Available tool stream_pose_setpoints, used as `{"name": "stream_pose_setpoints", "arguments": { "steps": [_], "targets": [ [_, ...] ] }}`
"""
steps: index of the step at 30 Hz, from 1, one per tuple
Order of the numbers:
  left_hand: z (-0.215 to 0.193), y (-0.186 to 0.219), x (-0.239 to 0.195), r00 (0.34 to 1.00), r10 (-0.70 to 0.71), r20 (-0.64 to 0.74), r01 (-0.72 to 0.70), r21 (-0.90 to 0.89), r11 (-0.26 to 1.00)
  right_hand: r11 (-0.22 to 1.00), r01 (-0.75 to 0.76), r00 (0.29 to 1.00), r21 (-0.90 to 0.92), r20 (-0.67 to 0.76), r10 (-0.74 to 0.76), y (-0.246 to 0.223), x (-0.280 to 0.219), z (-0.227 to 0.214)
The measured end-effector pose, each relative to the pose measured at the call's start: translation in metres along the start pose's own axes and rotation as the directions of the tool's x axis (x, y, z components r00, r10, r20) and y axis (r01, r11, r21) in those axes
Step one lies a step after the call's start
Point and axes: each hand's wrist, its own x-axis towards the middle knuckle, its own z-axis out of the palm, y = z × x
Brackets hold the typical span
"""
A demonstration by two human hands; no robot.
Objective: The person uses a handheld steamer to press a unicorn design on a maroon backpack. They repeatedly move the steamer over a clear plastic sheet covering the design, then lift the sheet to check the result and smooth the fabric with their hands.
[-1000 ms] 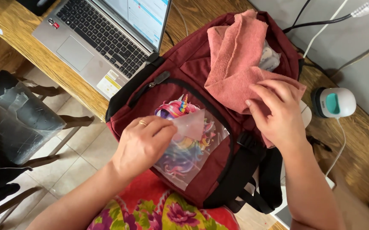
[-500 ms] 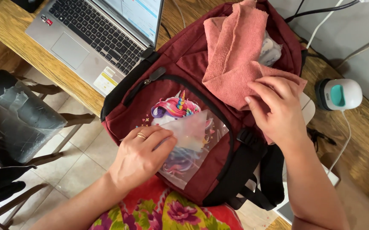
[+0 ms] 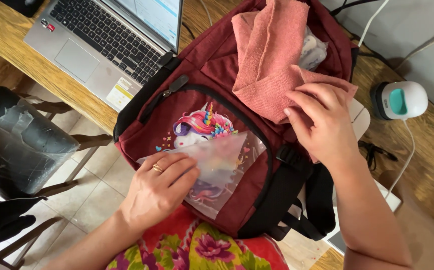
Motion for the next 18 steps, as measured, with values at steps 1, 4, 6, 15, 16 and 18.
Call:
{"name": "stream_pose_setpoints", "arguments": {
  "steps": [1,4,6,15,16,18],
  "targets": [
    [-0.001,0.000,0.000,1.000,0.005,-0.006,-0.005,-0.004,1.000,1.000,0.007,1.000,-0.006,-0.005,-0.007,0.000,0.000,0.000],
    [-0.001,0.000,-0.003,1.000,0.017,-0.006,-0.017,-0.005,1.000,1.000,0.004,1.000,-0.005,-0.003,-0.004,0.000,-0.001,0.000],
    [-0.002,0.001,-0.004,1.000,0.023,-0.001,-0.023,-0.001,1.000,1.000,-0.003,1.000,0.002,0.003,0.003,0.001,-0.002,0.001],
    [-0.004,0.003,-0.013,0.998,0.039,0.040,-0.039,-0.002,0.999,1.000,-0.004,1.000,0.004,0.003,0.004,0.002,-0.004,0.001],
    [-0.004,0.003,-0.014,0.998,0.039,0.042,-0.039,-0.005,0.999,1.000,-0.001,1.000,0.002,0.001,0.001,0.002,-0.003,0.001],
    [-0.004,0.003,-0.015,0.998,0.041,0.043,-0.040,-0.006,0.999,1.000,0.003,1.000,-0.002,-0.003,-0.003,0.002,-0.002,0.001]
  ]
}}
